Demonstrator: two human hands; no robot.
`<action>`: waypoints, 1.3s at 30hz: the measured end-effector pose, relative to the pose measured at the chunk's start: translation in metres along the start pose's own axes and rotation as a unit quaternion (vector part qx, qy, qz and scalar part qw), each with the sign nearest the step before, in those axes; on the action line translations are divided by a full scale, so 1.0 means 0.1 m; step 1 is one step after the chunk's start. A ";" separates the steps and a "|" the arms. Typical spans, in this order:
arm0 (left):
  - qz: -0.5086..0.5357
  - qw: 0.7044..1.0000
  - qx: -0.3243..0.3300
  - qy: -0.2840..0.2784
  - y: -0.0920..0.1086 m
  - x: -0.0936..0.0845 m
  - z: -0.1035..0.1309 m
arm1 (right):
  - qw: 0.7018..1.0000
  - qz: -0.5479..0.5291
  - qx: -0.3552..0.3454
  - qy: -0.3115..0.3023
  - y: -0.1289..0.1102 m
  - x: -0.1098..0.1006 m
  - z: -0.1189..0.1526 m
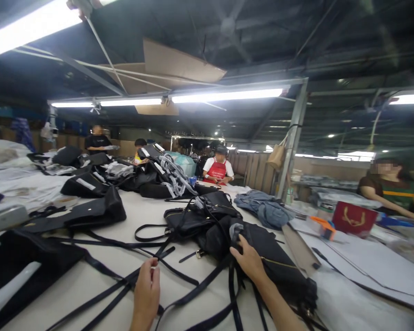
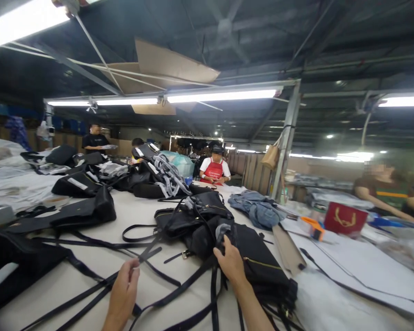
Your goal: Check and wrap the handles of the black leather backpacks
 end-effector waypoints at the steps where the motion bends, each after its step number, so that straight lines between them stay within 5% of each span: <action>1: -0.001 1.000 -0.003 -0.008 0.01 0.01 -0.01 | 1.000 0.004 -0.009 0.000 -0.05 0.03 0.03; 8: 0.005 0.993 0.011 -0.116 0.21 0.12 0.10 | 0.995 0.021 -0.097 -0.020 -0.55 0.15 0.46; 15: 0.024 0.965 0.034 -0.257 0.51 0.22 0.51 | 0.977 -0.028 -0.201 -0.065 -1.07 0.32 1.15; 20: 0.044 0.945 0.014 -0.324 0.60 0.41 0.79 | 0.966 -0.070 -0.239 -0.076 -1.27 0.29 1.42; 28: 0.042 0.960 0.016 -0.277 0.83 0.64 0.71 | 0.946 -0.142 -0.285 -0.054 -1.43 0.07 1.52; 32: 0.025 0.962 0.064 -0.266 1.18 0.51 0.44 | 0.939 -0.174 -0.296 -0.028 -1.38 -0.21 1.65; 39: -0.056 0.957 0.161 -0.234 1.65 0.17 0.18 | 0.957 -0.196 -0.212 0.031 -0.78 -0.42 1.87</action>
Point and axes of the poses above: each hand's wrist, its own z-axis away from the middle knuckle, its own x-axis out of the palm, y = z × x, the point moved 6 cm from there along -z, towards the middle knuckle, and after that the axes turned 12 degrees about -x, right-handed, at the moved point
